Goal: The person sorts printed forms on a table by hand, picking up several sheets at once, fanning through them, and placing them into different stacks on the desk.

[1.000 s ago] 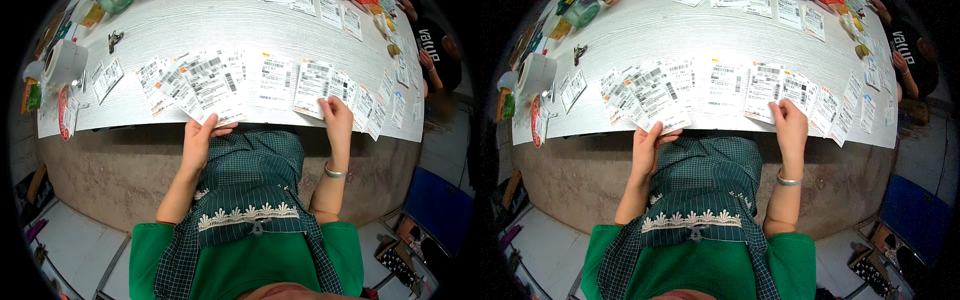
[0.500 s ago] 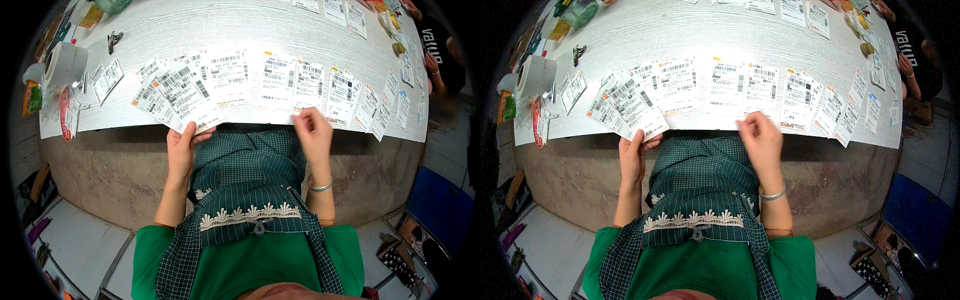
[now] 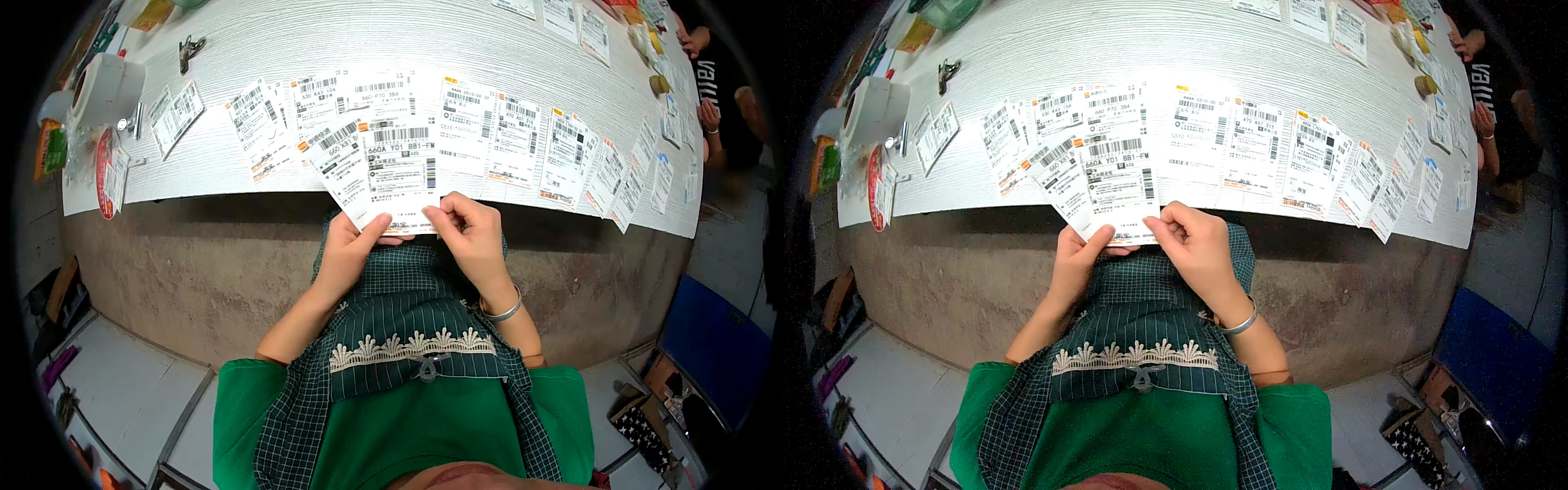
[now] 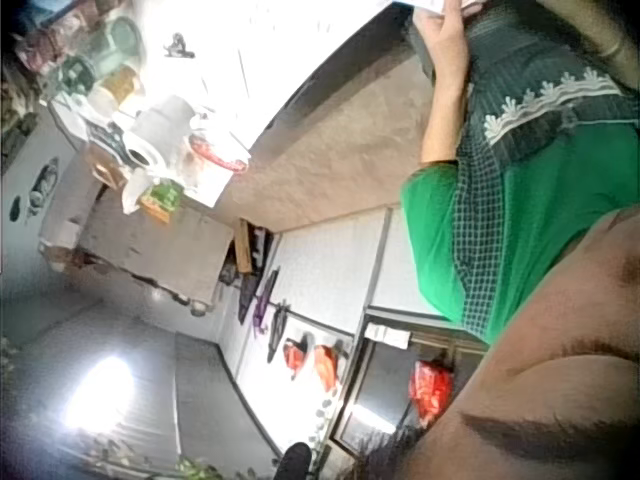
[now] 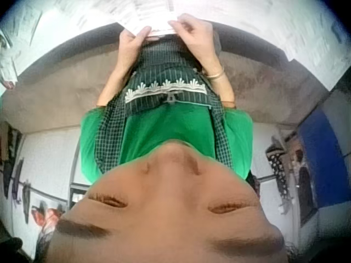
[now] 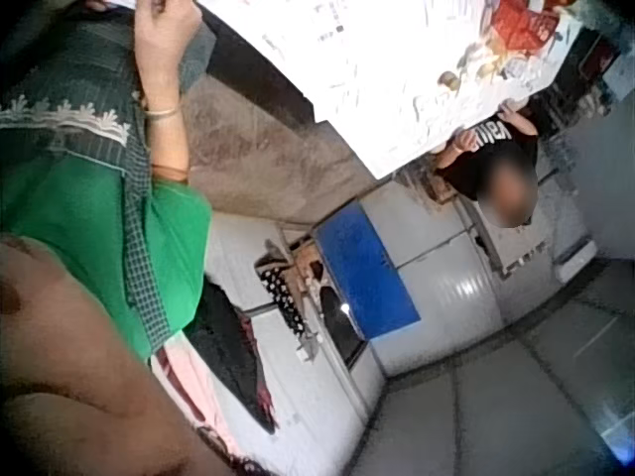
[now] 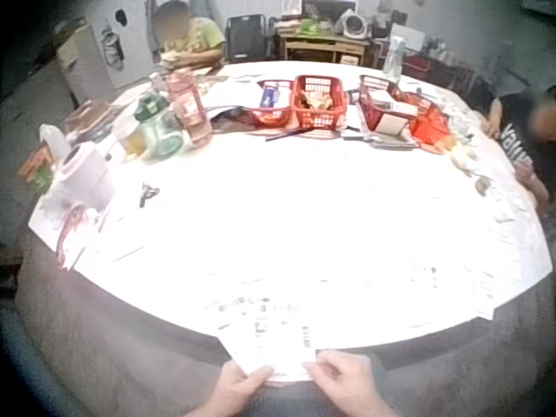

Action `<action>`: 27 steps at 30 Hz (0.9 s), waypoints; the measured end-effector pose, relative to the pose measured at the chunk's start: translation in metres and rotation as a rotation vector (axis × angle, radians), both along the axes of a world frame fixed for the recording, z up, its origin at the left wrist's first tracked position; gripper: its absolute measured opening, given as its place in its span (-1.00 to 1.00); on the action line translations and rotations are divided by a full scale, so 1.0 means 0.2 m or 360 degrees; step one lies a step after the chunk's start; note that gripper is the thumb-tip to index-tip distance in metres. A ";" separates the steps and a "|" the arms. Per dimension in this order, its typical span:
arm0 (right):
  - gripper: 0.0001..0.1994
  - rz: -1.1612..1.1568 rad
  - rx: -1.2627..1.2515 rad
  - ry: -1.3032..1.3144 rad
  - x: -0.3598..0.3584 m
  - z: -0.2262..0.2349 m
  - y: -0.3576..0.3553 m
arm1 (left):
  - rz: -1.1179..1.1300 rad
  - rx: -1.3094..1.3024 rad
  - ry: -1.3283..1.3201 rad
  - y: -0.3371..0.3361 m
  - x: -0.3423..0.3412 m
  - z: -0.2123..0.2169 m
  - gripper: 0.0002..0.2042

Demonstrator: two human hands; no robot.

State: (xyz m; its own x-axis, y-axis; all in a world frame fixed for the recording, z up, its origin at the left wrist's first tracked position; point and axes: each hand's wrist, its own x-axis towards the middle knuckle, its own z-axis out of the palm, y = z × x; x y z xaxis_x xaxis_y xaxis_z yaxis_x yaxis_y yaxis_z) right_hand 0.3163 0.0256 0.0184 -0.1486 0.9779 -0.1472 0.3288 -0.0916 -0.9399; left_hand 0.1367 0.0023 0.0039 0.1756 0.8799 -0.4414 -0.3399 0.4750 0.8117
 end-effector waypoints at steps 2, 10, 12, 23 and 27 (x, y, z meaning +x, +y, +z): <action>-0.83 0.0003 -0.0006 -0.0005 0.00 0.01 0.00 | 0.0013 -0.0018 0.0000 0.00 0.00 0.00 -0.71; -0.81 0.0069 -0.0011 -0.0078 -0.02 0.01 -0.01 | 0.0045 -0.0070 0.0038 -0.02 -0.03 -0.04 -0.71; -0.85 0.0112 -0.0012 -0.0163 -0.01 0.01 -0.01 | 0.0041 -0.0081 0.0057 -0.02 -0.04 -0.04 -0.71; -0.63 0.0158 0.0906 -0.1626 0.45 -0.17 -0.06 | 0.0234 0.0082 0.0185 0.00 -0.09 -0.05 -0.71; -0.64 -0.0198 0.1046 -0.1363 0.43 -0.15 -0.01 | 0.0244 0.0119 0.0139 0.01 -0.08 -0.04 -0.71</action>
